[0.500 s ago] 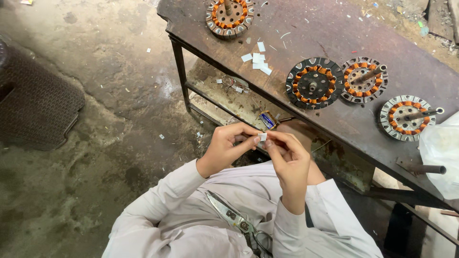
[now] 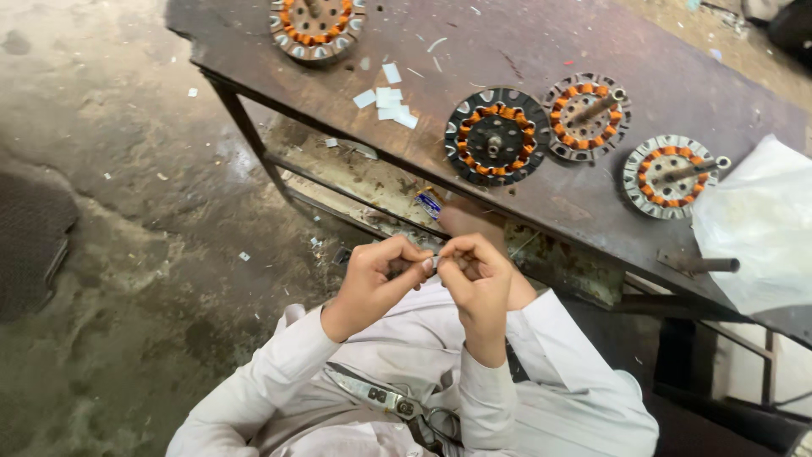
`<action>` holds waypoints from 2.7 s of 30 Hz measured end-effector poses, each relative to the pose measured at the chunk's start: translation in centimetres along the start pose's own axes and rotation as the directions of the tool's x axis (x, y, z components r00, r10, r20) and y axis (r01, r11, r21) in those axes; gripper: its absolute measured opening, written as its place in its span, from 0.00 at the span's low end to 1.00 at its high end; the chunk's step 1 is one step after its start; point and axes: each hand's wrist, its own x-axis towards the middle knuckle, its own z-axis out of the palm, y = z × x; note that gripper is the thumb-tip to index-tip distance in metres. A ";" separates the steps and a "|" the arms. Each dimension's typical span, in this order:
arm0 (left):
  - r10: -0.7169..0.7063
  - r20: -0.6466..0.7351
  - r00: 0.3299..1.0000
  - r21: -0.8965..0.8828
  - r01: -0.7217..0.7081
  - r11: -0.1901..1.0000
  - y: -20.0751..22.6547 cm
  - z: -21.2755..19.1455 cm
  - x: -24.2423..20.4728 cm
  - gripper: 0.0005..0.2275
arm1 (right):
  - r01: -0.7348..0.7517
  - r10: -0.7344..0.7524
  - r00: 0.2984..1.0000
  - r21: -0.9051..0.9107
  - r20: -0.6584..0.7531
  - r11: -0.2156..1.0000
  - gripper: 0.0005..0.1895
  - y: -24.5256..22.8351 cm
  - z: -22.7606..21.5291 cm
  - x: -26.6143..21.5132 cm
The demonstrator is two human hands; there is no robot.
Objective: The person sits on the floor and assembles motor stator components by cutting small white insulating strips with scissors and inserting them into the slots of the stator. The person handles multiple stators and a roll of copper wire is visible nearby.
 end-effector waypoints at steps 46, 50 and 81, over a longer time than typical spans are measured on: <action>-0.263 0.450 0.853 -0.002 0.296 0.955 0.1 -3.8 9.3 0.04 | 0.359 -0.371 0.920 -0.639 0.122 0.681 0.13 -6.4 2.1 2.4; 0.192 0.188 0.963 0.431 -0.257 0.865 2.8 -3.2 12.8 0.04 | 0.241 -0.364 0.929 -0.625 -0.073 0.742 0.08 -6.9 1.5 5.6; 0.475 0.289 0.831 0.366 -0.555 0.747 3.3 3.0 12.7 0.15 | 0.035 -0.305 0.804 -0.473 -0.510 0.881 0.07 -8.2 0.7 5.4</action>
